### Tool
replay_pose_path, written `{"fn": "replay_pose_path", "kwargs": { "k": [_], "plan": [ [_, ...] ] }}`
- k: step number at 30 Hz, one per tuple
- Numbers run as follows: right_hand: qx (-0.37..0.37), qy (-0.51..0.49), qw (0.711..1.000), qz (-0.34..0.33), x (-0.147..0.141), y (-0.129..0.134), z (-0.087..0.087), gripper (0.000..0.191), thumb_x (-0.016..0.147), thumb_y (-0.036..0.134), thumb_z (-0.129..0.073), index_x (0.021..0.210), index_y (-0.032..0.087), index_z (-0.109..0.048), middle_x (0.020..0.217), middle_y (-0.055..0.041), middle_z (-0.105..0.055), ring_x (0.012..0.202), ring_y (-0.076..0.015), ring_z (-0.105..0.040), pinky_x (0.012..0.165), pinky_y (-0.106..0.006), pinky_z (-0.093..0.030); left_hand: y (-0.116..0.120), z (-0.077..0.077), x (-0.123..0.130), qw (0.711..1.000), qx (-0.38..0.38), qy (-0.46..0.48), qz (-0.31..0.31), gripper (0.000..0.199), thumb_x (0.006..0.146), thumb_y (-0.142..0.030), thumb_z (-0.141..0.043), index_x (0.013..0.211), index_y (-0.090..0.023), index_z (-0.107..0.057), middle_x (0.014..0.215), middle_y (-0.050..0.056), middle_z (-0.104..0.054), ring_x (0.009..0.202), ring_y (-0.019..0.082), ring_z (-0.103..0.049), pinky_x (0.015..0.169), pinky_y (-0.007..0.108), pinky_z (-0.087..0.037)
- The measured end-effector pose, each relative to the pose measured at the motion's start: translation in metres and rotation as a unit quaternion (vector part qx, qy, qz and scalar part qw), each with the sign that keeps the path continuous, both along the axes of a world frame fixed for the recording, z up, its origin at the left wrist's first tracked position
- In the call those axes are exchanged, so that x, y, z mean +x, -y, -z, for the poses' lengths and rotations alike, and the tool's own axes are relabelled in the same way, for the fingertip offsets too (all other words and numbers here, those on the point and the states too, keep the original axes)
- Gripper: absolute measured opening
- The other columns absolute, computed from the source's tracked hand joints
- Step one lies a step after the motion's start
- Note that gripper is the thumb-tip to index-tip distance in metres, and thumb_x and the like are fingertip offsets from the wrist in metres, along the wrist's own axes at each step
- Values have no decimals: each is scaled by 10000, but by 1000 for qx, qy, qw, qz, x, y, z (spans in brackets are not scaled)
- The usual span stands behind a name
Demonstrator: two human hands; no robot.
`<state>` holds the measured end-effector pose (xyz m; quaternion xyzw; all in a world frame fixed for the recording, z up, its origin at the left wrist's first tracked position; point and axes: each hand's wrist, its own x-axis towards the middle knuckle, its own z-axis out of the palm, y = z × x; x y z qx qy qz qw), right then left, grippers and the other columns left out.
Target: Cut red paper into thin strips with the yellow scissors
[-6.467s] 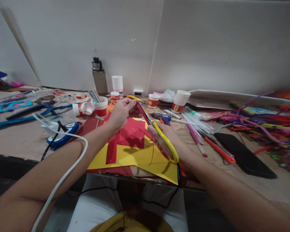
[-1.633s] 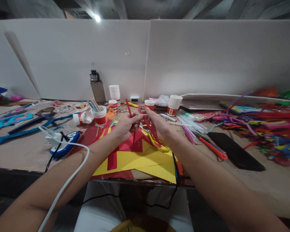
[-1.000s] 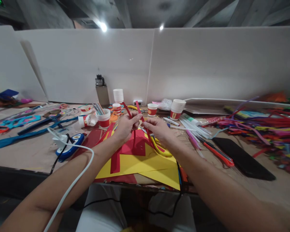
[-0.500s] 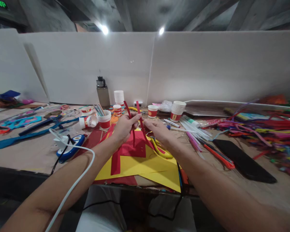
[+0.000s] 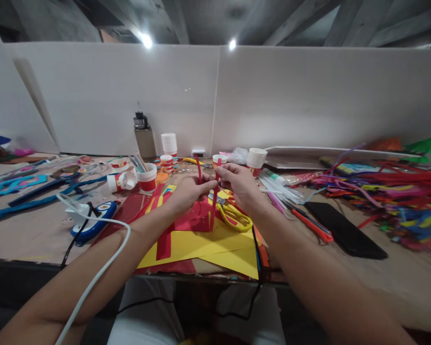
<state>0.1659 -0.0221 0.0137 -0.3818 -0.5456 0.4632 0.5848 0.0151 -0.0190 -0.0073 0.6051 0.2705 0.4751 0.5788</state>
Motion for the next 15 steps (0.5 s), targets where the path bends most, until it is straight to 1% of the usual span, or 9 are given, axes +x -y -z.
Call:
{"fn": "replay_pose_path", "kwargs": {
  "k": [3, 5, 8, 12, 14, 15],
  "plan": [
    [-36, -58, 998, -9, 5, -3, 0, 267, 596, 353, -776, 668, 160, -606, 583, 45, -514, 510, -57, -393, 500, -216, -315, -3, -2, 0, 993, -86, 59, 50, 280, 784, -392, -626, 872, -127, -638, 735, 34, -613, 533, 51, -471, 465, 169, -326],
    [-55, -79, 995, -30, 8, -6, 2, 280, 578, 340, -794, 683, 155, -611, 578, 47, -508, 509, -53, -393, 490, -208, -306, -7, -3, -2, 986, -130, 84, 61, 268, 840, -352, -554, 912, -109, -641, 793, 59, -630, 582, 64, -516, 506, 177, -381],
    [-66, -82, 993, -59, 10, -10, 5, 279, 590, 336, -797, 690, 149, -615, 571, 46, -493, 515, -55, -397, 481, -206, -296, -9, -3, -5, 985, -138, 92, 39, 233, 876, -260, -489, 891, -81, -636, 795, 82, -643, 590, 77, -542, 531, 194, -418],
    [-69, -82, 991, -75, 9, -12, 7, 294, 594, 350, -799, 664, 157, -588, 554, 52, -477, 515, -59, -400, 474, -212, -290, -7, -6, -6, 987, -136, 86, 16, 235, 893, -263, -460, 884, -89, -618, 794, 96, -652, 618, 112, -590, 565, 237, -467],
    [-68, -85, 991, -74, 8, -10, 5, 301, 585, 351, -804, 679, 163, -588, 557, 56, -483, 508, -57, -395, 474, -214, -295, -6, -7, -5, 987, -132, 87, 17, 233, 888, -292, -479, 889, -100, -610, 763, 80, -638, 549, 88, -550, 499, 206, -426],
    [-64, -89, 991, -70, 7, -9, 4, 303, 581, 349, -806, 693, 166, -592, 569, 56, -492, 506, -56, -394, 475, -214, -301, -6, -7, -4, 988, -129, 86, 23, 234, 879, -313, -499, 890, -105, -607, 741, 65, -626, 497, 64, -502, 451, 181, -377]
  ]
}}
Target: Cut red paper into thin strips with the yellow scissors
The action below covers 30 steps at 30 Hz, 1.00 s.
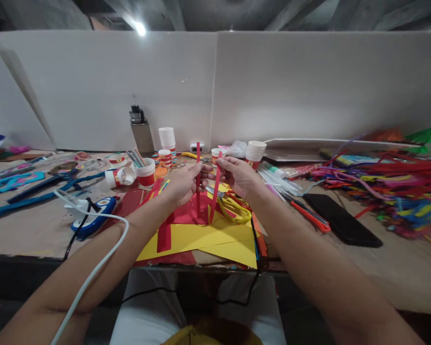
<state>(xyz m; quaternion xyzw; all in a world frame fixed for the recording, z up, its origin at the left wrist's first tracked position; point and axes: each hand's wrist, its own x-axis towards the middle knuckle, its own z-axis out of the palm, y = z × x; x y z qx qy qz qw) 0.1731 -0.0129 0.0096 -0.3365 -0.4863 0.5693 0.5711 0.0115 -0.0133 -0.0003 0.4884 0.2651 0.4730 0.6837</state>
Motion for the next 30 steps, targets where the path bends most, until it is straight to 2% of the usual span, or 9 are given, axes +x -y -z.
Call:
{"fn": "replay_pose_path", "kwargs": {
  "k": [2, 4, 8, 13, 17, 20, 23, 25, 30],
  "plan": [
    [10, -11, 1000, 14, -2, 2, -2, 308, 577, 343, -809, 716, 172, -594, 605, 56, -516, 507, -50, -399, 477, -209, -309, 1, 1, 3, 1000, 7, -6, 16, 260, 842, -372, -559, 877, -119, -604, 695, 28, -589, 426, 28, -395, 383, 152, -254],
    [22, -19, 999, 33, -3, 5, -5, 315, 573, 342, -811, 721, 179, -586, 626, 56, -526, 511, -48, -410, 477, -204, -313, 4, 3, 6, 999, 18, -31, 29, 309, 777, -433, -632, 835, -130, -603, 647, -3, -548, 411, 18, -336, 372, 154, -191],
    [38, -23, 997, 61, -2, 6, -7, 322, 574, 345, -808, 703, 189, -557, 608, 60, -498, 516, -56, -418, 469, -204, -315, 12, 3, 10, 991, 64, -112, 23, 334, 668, -430, -734, 743, -127, -616, 607, -20, -527, 441, 20, -323, 411, 177, -204],
    [59, -8, 994, 90, 5, 2, -9, 314, 600, 357, -782, 669, 192, -524, 608, 61, -480, 538, -61, -423, 491, -200, -333, 9, 0, 2, 985, 95, -142, 9, 310, 704, -424, -700, 691, -122, -631, 550, -14, -521, 426, 28, -284, 413, 212, -150],
    [63, 14, 991, 117, 10, 1, -13, 269, 622, 370, -751, 681, 188, -561, 617, 44, -533, 536, -59, -428, 490, -193, -328, 0, -3, -7, 984, 109, -137, -22, 262, 692, -374, -719, 670, -133, -620, 605, 9, -580, 443, 36, -326, 416, 207, -181],
    [59, 34, 988, 140, 10, 2, -15, 251, 621, 364, -744, 673, 184, -577, 620, 29, -571, 518, -55, -426, 465, -187, -298, -6, -6, -12, 971, 152, -164, -90, 225, 695, -343, -718, 691, -127, -655, 570, 7, -561, 438, 37, -320, 409, 202, -190],
    [30, 46, 990, 130, 9, 3, -15, 247, 589, 326, -763, 654, 179, -574, 597, 28, -566, 488, -49, -404, 432, -185, -261, -14, -9, -20, 961, 178, -153, -146, 213, 700, -336, -710, 738, -130, -674, 630, 27, -609, 432, 32, -327, 401, 191, -209],
    [9, 46, 992, 119, 10, 2, -14, 235, 574, 288, -765, 649, 174, -573, 594, 22, -565, 480, -49, -402, 417, -182, -258, -21, -9, -26, 966, 166, -142, -140, 236, 697, -354, -710, 725, -123, -669, 641, 35, -617, 420, 25, -317, 389, 183, -211],
    [-35, 27, 990, 134, 19, -3, -15, 164, 596, 220, -712, 623, 162, -562, 583, 3, -562, 460, -49, -401, 368, -166, -252, -35, -8, -41, 993, 60, -96, -40, 253, 705, -342, -714, 747, -104, -641, 679, 59, -635, 403, 13, -319, 352, 148, -179]
  ]
}}
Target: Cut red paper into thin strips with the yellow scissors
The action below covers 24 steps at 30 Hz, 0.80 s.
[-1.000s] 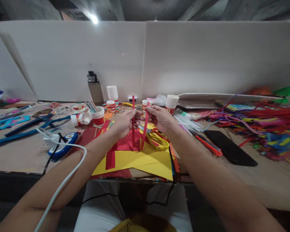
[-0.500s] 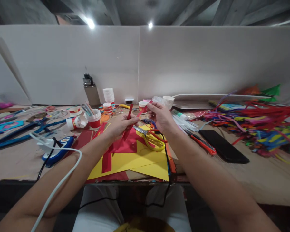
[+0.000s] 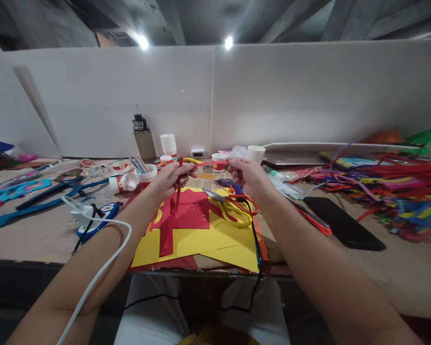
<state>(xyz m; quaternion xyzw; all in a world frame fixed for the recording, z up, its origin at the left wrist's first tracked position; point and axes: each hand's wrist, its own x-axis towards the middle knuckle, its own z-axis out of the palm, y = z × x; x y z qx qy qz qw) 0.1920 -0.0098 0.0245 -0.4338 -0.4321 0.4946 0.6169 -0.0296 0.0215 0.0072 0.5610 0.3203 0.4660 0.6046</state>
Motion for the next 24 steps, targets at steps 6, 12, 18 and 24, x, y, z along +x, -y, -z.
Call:
{"fn": "replay_pose_path", "kwargs": {
  "k": [6, 12, 18, 24],
  "plan": [
    [-45, -34, 998, 39, 9, -4, -4, 123, 638, 162, -659, 629, 150, -537, 545, 14, -519, 422, -41, -381, 334, -158, -226, -10, 1, -6, 974, -179, 128, 48, 284, 874, -328, -510, 883, -73, -633, 755, 130, -659, 441, 39, -419, 374, 135, -304],
    [-55, -52, 995, 60, 7, -5, -6, 88, 678, 126, -613, 637, 147, -538, 549, 13, -528, 424, -40, -391, 334, -160, -237, -14, 5, -6, 968, -188, 163, 16, 296, 935, -201, -362, 855, -81, -620, 748, 125, -661, 499, 59, -513, 443, 147, -394],
    [-30, -59, 995, 71, 9, -6, -5, 109, 680, 135, -619, 631, 152, -523, 564, 25, -501, 430, -34, -397, 340, -157, -235, -12, 4, -7, 973, -174, 147, 17, 293, 930, -261, -380, 951, -100, -625, 848, 139, -693, 709, 158, -661, 631, 277, -525],
    [-20, -72, 991, 107, 11, -7, -4, 102, 716, 126, -592, 636, 157, -537, 590, 20, -517, 443, -34, -409, 344, -151, -256, -10, 5, -7, 973, -162, 161, 35, 303, 923, -274, -377, 1001, -103, -614, 903, 154, -696, 858, 220, -679, 767, 376, -533]
  ]
}}
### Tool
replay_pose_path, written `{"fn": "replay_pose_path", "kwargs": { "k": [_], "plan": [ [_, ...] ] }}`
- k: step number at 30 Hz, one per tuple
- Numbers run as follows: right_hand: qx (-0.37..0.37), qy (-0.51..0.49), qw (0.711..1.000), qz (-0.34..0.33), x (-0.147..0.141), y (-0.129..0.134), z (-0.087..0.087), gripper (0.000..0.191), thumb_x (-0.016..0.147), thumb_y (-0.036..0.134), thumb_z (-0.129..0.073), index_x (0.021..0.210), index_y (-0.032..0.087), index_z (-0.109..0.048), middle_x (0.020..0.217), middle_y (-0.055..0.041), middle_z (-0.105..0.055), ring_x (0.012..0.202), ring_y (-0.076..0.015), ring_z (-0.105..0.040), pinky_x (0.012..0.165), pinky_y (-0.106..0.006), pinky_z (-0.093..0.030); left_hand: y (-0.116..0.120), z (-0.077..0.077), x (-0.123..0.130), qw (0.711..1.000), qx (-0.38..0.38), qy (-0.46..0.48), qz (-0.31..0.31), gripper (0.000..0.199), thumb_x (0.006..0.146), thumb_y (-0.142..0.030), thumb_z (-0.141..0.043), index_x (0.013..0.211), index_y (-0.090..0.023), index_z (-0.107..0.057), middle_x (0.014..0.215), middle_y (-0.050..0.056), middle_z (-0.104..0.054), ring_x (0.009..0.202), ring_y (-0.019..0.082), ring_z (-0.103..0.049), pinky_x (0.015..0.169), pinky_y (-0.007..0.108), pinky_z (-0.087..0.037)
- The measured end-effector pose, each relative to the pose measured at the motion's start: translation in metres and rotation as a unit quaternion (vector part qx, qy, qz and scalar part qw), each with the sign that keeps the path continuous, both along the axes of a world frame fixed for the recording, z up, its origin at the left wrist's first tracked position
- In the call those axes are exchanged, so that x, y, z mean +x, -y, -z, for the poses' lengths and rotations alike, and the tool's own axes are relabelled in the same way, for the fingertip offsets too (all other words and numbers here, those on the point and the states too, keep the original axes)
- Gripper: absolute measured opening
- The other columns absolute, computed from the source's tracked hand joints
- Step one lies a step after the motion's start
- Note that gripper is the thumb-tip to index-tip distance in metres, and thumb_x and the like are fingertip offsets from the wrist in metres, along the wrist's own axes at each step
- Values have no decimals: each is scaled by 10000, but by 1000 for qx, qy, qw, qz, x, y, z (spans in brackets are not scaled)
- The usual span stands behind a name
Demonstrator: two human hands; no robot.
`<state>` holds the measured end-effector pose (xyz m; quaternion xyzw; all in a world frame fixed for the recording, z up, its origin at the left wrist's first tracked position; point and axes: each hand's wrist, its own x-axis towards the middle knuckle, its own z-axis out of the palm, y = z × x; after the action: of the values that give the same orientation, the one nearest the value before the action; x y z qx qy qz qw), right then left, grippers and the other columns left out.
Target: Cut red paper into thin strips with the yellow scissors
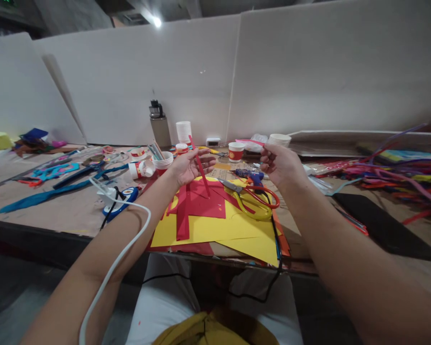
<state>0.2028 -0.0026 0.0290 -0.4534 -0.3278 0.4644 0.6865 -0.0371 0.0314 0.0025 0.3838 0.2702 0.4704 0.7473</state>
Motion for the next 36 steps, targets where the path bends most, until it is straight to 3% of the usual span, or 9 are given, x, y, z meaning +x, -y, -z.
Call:
{"fn": "replay_pose_path", "kwargs": {
  "k": [3, 6, 10, 14, 18, 24, 31, 34, 36],
  "plan": [
    [7, -28, 999, 18, 3, -2, 0, 96, 721, 111, -577, 648, 157, -537, 611, 18, -531, 449, -33, -411, 344, -150, -276, 2, 0, 2, 1000, 5, 0, -15, 277, 918, -257, -390, 1042, -120, -597, 881, 133, -690, 840, 214, -676, 760, 386, -534],
    [16, -66, 997, 34, 4, -4, 0, 88, 717, 108, -572, 659, 158, -529, 624, 26, -534, 440, -26, -401, 343, -150, -267, 1, 0, 4, 998, 0, 0, -68, 228, 919, -226, -399, 970, -133, -602, 751, 79, -656, 627, 127, -630, 607, 264, -515],
    [19, -83, 996, 24, -5, -3, 7, 77, 702, 139, -589, 677, 168, -521, 637, 37, -556, 440, -24, -409, 357, -152, -277, 2, 2, 9, 996, -10, 7, -86, 243, 919, -221, -421, 800, -105, -599, 536, -20, -469, 353, 8, -316, 363, 133, -261],
    [31, -60, 995, -78, -27, 10, 18, 129, 659, 198, -666, 731, 186, -559, 727, 10, -638, 489, -51, -459, 388, -176, -312, 16, 5, 25, 999, 29, -27, -2, 145, 816, -226, -610, 801, -84, -627, 565, -31, -465, 368, -16, -283, 355, 121, -200],
    [47, -43, 988, -141, -48, 25, 25, 229, 606, 234, -745, 760, 203, -579, 739, 25, -639, 572, -71, -515, 456, -183, -361, 33, 8, 44, 996, 70, -48, 32, 274, 719, -295, -723, 878, -84, -651, 683, 11, -569, 404, -21, -299, 363, 136, -181],
    [22, -14, 984, -175, -59, 35, 29, 285, 551, 265, -780, 725, 192, -567, 681, 42, -561, 529, -54, -442, 421, -176, -288, 31, 13, 45, 994, 95, -7, -50, 269, 659, -260, -768, 739, -106, -562, 701, 12, -601, 430, -8, -332, 379, 139, -204],
    [6, 93, 973, -212, -52, 28, 30, 232, 644, 327, -724, 771, 191, -586, 715, 8, -589, 559, -80, -472, 461, -195, -315, 29, 2, 37, 988, 111, 65, -83, 317, 628, -151, -778, 652, -144, -462, 511, -89, -381, 404, -4, -324, 370, 126, -200],
    [34, 321, 930, -176, -34, 28, 22, 193, 741, 366, -635, 786, 180, -615, 724, -22, -623, 616, -120, -523, 550, -238, -377, 24, -3, 28, 986, 109, 62, -108, 260, 658, -136, -752, 661, -137, -492, 540, -69, -453, 391, -13, -310, 359, 123, -202],
    [57, 537, 833, -122, -22, 33, 16, 214, 792, 386, -581, 809, 181, -640, 770, -36, -654, 669, -147, -549, 594, -258, -374, 19, -4, 22, 985, 100, 59, -128, 249, 667, -124, -740, 649, -133, -492, 565, -47, -507, 384, -16, -309, 352, 122, -195]
  ]
}}
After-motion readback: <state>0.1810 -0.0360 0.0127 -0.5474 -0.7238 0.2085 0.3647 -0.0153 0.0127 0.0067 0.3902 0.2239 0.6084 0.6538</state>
